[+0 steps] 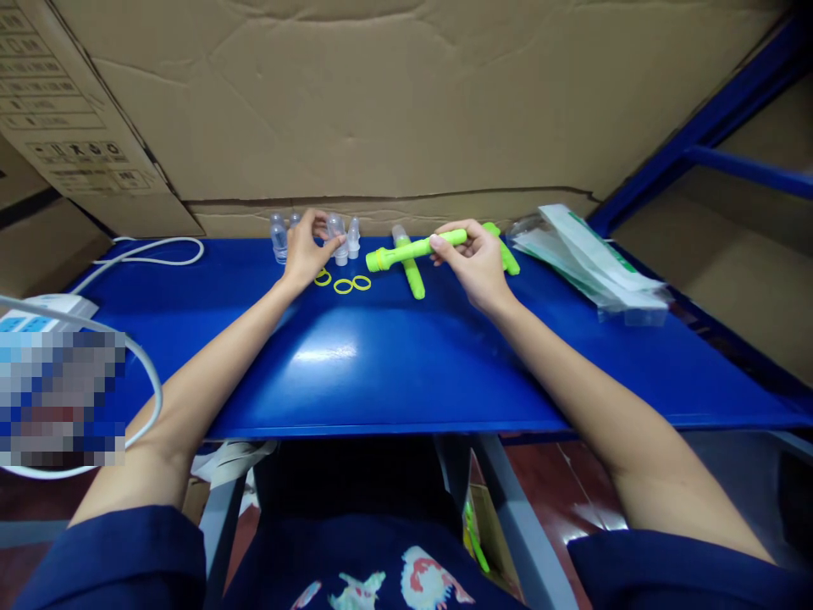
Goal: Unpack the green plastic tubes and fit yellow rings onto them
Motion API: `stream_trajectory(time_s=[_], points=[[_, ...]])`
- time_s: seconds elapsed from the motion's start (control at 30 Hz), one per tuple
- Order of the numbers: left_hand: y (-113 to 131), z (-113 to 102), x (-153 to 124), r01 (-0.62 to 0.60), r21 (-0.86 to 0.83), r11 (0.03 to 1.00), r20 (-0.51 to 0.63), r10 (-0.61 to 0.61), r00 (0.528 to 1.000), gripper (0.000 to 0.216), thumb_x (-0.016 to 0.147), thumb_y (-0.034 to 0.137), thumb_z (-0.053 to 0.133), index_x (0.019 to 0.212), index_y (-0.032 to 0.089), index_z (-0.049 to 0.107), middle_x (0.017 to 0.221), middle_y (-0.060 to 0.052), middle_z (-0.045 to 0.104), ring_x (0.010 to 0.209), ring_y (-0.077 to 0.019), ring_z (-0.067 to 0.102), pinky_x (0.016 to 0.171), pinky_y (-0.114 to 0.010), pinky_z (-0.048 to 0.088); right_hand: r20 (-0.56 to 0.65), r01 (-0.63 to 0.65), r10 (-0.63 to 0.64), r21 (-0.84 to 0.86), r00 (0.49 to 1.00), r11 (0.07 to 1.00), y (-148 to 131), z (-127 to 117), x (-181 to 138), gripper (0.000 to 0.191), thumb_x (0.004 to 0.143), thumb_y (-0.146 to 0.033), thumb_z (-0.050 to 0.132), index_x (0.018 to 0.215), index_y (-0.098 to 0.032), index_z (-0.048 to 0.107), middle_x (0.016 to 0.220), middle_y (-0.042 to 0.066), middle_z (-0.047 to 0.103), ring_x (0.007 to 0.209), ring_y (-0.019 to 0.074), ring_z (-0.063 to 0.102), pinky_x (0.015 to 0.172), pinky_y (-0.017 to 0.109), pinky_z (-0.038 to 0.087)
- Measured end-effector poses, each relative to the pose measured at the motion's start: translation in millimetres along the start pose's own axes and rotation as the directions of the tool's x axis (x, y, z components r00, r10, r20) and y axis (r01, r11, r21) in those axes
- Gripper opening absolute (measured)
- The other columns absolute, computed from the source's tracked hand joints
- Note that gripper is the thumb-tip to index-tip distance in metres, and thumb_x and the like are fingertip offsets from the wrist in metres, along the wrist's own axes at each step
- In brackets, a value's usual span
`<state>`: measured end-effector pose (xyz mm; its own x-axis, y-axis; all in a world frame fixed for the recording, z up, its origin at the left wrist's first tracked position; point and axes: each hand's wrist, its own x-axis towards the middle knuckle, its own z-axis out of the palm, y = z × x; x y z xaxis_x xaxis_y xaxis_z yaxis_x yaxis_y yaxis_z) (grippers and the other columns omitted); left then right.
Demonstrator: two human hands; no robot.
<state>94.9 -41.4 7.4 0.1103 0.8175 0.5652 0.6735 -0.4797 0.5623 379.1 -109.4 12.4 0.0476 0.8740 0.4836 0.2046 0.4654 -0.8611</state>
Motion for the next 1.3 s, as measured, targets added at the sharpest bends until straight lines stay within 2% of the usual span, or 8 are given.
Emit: stream_trajectory(time_s=[0.23, 0.37, 0.47, 0.63, 0.8, 0.93, 1.03, 1.3], points=[[0.3, -46.0, -5.8, -0.149, 0.060, 0.987, -0.197, 0.158, 0.968, 0.062, 0.093, 0.070, 0.062, 0.137, 0.027, 0.055, 0.125, -0.011, 0.069, 0.115, -0.0291, 0.069, 0.095, -0.045, 0.058, 0.015, 0.002, -0.002, -0.010, 1.000, 1.000, -5.8, 3.2, -3.2, 0.067, 0.065, -0.084, 0.080, 0.094, -0.028, 0.058, 0.085, 0.003, 0.064, 0.072, 0.0193, 0.064, 0.073, 0.039, 0.059], [-30.5, -76.1, -14.7, -0.138, 0.074, 0.988, -0.052, 0.142, 0.988, 0.064, 0.080, 0.073, 0.074, 0.119, 0.024, 0.063, 0.105, -0.009, 0.073, 0.090, -0.0245, 0.073, 0.083, -0.040, 0.060, 0.034, 0.001, -0.001, -0.017, 0.999, 1.000, -6.4, 5.5, -5.1, 0.067, 0.065, -0.085, 0.079, 0.094, -0.028, 0.058, 0.084, 0.003, 0.064, 0.074, 0.0199, 0.064, 0.074, 0.040, 0.059], [-55.0, -79.4, -22.3, -0.100, 0.097, 0.990, 0.113, 0.089, 0.990, 0.061, 0.075, 0.072, 0.077, 0.108, 0.022, 0.064, 0.096, -0.007, 0.073, 0.077, -0.0215, 0.072, 0.074, -0.037, 0.058, 0.031, 0.003, -0.002, -0.005, 1.000, 1.000, -6.4, 7.5, -6.0, 0.067, 0.064, -0.084, 0.080, 0.093, -0.028, 0.059, 0.083, 0.002, 0.064, 0.073, 0.0195, 0.063, 0.073, 0.039, 0.059], [-70.8, -69.3, -25.9, 0.089, 0.140, 0.986, -0.030, -0.086, 0.996, 0.067, 0.078, 0.067, 0.079, 0.119, 0.020, 0.056, 0.101, -0.007, 0.071, 0.073, -0.0179, 0.068, 0.069, -0.036, 0.055, 0.039, -0.004, 0.004, -0.004, 0.999, 1.000, -5.7, 9.5, -6.1, 0.068, 0.062, -0.084, 0.082, 0.093, -0.028, 0.059, 0.082, 0.002, 0.064, 0.072, 0.0200, 0.064, 0.073, 0.040, 0.060], [-32.5, -65.7, -35.4, -0.042, 0.267, 0.963, -0.024, 0.050, 0.998, 0.050, 0.092, 0.063, 0.068, 0.116, 0.021, 0.060, 0.115, -0.008, 0.071, 0.104, -0.0251, 0.070, 0.084, -0.039, 0.055, 0.099, -0.041, 0.037, 0.038, 0.994, 0.998, -5.0, 13.7, -9.0, 0.068, 0.061, -0.082, 0.085, 0.093, -0.027, 0.059, 0.080, 0.002, 0.066, 0.071, 0.0200, 0.067, 0.072, 0.039, 0.062], [18.8, -46.1, -50.3, -0.266, 0.029, 0.963, 0.198, 0.256, 0.946, 0.070, 0.088, 0.064, 0.072, 0.137, 0.016, 0.058, 0.134, -0.016, 0.069, 0.119, -0.0297, 0.070, 0.100, -0.042, 0.056, 0.179, -0.103, 0.079, 0.126, 0.981, 0.987, -6.4, 20.1, -14.8, 0.067, 0.062, -0.076, 0.088, 0.095, -0.025, 0.059, 0.080, 0.001, 0.067, 0.070, 0.0173, 0.070, 0.069, 0.033, 0.062], [43.8, -30.9, -60.5, -0.236, -0.096, 0.967, 0.268, 0.253, 0.930, 0.070, 0.087, 0.054, 0.078, 0.143, 0.018, 0.061, 0.139, -0.015, 0.071, 0.125, -0.0304, 0.070, 0.107, -0.042, 0.054, 0.220, -0.147, 0.103, 0.193, 0.970, 0.970, -6.3, 24.1, -18.0, 0.068, 0.061, -0.073, 0.091, 0.095, -0.023, 0.060, 0.079, 0.001, 0.069, 0.069, 0.0154, 0.072, 0.069, 0.029, 0.062], [46.5, -33.9, -67.1, -0.160, -0.201, 0.966, 0.076, 0.178, 0.981, 0.061, 0.079, 0.055, 0.087, 0.125, 0.018, 0.077, 0.121, -0.013, 0.080, 0.106, -0.0268, 0.077, 0.089, -0.037, 0.063, 0.273, -0.171, 0.101, 0.245, 0.957, 0.954, 1.9, 27.3, -19.1, 0.067, 0.061, -0.071, 0.092, 0.094, -0.023, 0.058, 0.083, 0.002, 0.074, 0.075, 0.0163, 0.077, 0.076, 0.030, 0.065]])
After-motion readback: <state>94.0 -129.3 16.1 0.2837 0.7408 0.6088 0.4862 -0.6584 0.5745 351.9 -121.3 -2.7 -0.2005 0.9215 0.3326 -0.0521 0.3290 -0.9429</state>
